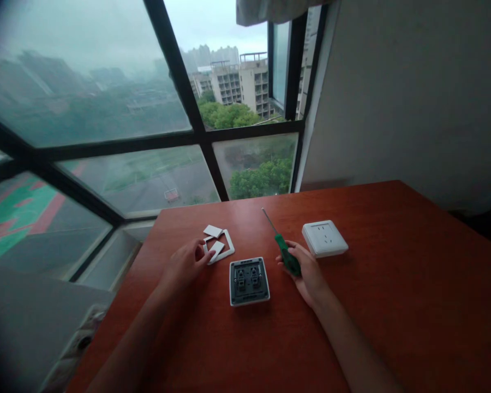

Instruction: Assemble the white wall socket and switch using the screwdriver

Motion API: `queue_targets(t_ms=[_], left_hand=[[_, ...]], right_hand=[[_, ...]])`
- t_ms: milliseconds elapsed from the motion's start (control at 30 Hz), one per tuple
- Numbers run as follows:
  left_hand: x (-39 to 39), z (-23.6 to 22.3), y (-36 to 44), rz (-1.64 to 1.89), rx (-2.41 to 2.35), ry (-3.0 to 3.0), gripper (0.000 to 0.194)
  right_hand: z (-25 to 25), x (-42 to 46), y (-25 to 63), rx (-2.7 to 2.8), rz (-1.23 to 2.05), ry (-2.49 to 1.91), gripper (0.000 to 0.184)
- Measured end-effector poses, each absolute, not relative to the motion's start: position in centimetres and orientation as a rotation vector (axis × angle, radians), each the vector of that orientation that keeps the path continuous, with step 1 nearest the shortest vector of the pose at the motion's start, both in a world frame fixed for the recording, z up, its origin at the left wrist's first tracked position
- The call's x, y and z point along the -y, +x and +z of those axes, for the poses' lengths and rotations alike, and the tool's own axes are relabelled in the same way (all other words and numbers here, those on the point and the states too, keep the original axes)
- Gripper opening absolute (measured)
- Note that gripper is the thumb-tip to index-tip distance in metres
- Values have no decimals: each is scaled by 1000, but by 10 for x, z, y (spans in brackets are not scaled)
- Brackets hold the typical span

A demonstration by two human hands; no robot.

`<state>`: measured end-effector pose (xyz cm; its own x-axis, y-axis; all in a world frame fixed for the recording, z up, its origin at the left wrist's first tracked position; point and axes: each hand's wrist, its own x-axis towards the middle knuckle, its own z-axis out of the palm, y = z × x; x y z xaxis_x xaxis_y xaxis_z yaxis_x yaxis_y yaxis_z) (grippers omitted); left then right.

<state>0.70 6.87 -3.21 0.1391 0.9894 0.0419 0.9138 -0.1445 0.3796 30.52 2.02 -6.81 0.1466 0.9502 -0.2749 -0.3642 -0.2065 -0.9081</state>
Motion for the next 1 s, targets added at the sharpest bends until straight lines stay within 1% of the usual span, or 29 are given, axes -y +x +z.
queue_targets(t_ms=[100, 200, 367, 500, 600, 700, 767, 833, 933, 1000], left_hand=[[-74, -36, 7, 399, -1837, 2115, 26], [-76, -41, 6, 437, -1825, 2061, 25], [-76, -46, 1, 579, -1715, 1961, 30], [-69, -40, 0, 701, -1582, 1879, 27], [-54, -32, 11, 775, -1446, 1760, 27], [-33, -29, 33, 870, -1227, 1493, 21], [-19, -29, 50, 889, -1140, 1390, 20], [-8, -30, 63, 921, -1138, 1375, 20], [2, -29, 74, 915, -1286, 1511, 15], [3, -28, 76, 899, -1370, 1591, 19]], right_hand=[[-66, -17, 305, 677, 1485, -1128, 27], [-63, -16, 302, 704, 1519, -1084, 25], [-62, -14, 299, 768, 1539, -1077, 25], [-62, -13, 297, 817, 1525, -1079, 25], [-61, -11, 296, 855, 1497, -1069, 23], [-61, -10, 295, 894, 1490, -1076, 22], [-62, -9, 295, 915, 1487, -1096, 22], [-64, -10, 295, 927, 1477, -1123, 23], [-65, -11, 295, 937, 1460, -1159, 23], [-66, -12, 294, 943, 1457, -1173, 24]])
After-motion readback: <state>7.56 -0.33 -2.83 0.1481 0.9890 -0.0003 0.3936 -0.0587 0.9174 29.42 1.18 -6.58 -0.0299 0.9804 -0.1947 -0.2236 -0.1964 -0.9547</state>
